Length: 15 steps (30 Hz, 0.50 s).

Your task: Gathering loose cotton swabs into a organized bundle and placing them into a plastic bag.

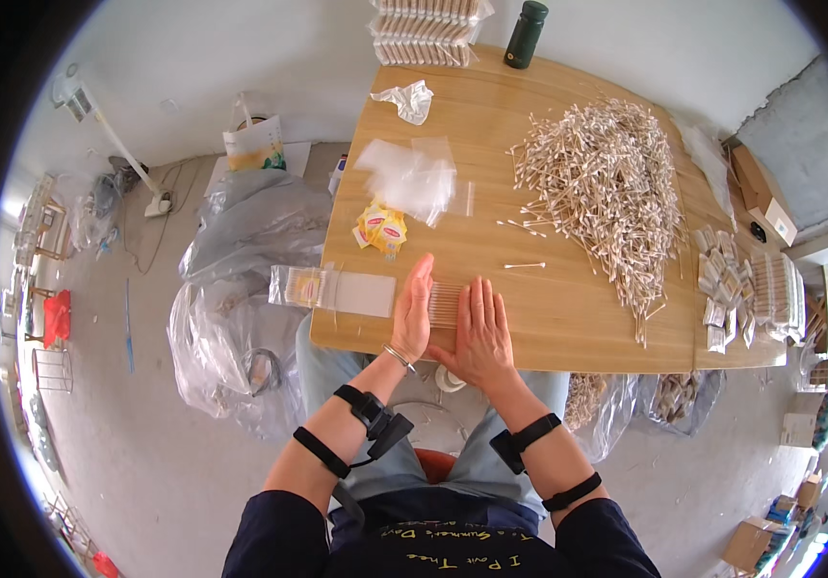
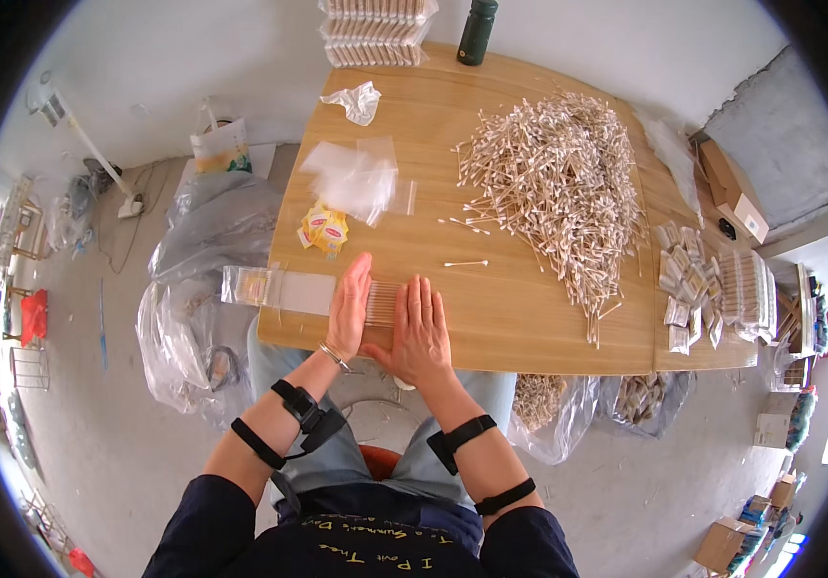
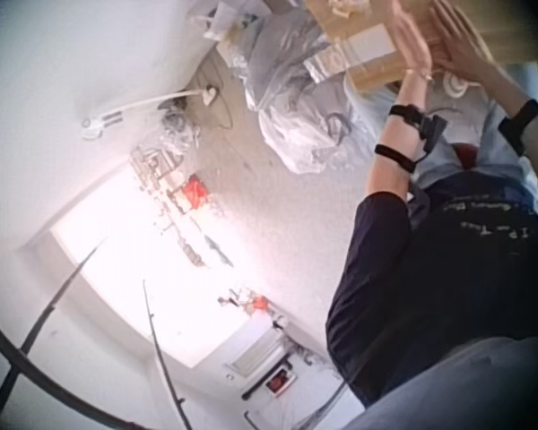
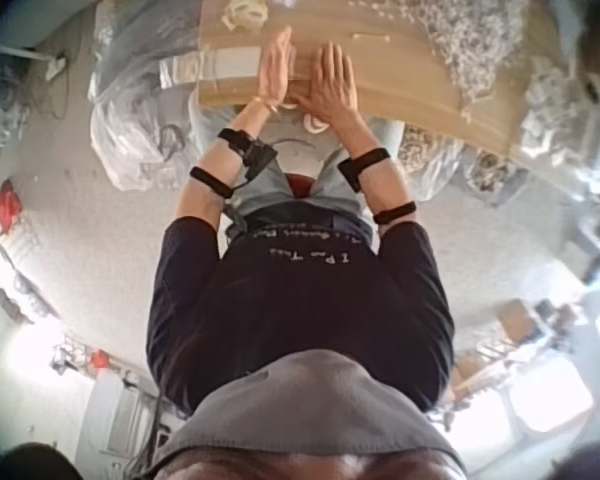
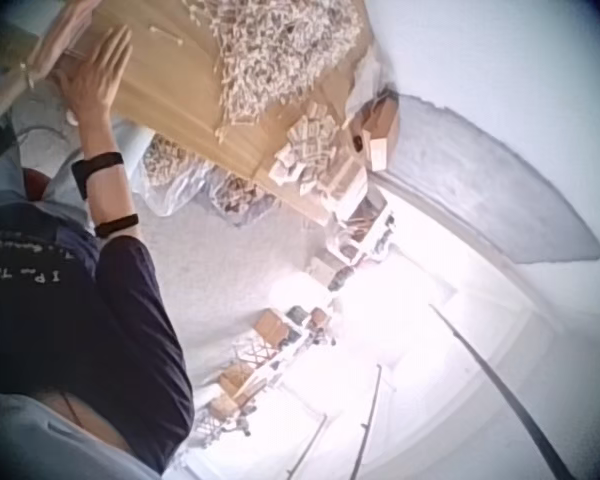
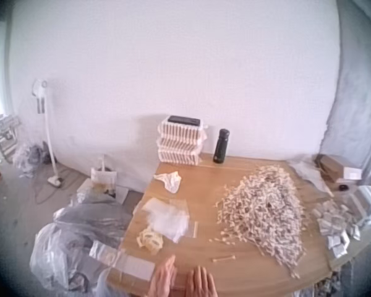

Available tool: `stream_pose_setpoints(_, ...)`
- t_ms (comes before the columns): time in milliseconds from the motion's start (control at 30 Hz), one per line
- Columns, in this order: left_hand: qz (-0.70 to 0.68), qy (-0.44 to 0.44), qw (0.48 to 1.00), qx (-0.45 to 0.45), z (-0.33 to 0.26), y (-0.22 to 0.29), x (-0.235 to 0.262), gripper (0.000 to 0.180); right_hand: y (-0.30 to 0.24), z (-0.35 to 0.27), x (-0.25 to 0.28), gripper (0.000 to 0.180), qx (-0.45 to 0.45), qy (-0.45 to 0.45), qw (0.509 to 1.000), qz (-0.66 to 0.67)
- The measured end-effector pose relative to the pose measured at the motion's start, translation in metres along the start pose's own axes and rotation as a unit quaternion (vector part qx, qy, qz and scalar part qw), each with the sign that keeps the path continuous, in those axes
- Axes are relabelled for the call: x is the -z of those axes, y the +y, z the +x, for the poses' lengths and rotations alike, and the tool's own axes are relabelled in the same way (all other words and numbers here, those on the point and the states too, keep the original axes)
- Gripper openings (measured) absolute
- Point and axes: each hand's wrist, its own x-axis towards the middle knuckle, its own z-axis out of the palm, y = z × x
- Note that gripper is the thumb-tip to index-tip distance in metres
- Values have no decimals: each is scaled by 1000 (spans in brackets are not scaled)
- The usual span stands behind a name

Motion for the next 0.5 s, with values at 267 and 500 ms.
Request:
stream_pose_setpoints(267,563,-57,798,-207,-67,18,6,48,1,4,3,109,-20,-24,998,-54)
stream_pose_setpoints(500,655,-117,735,-133,-75,22,1,58,1,2,4,87,-4,-62,997,-42)
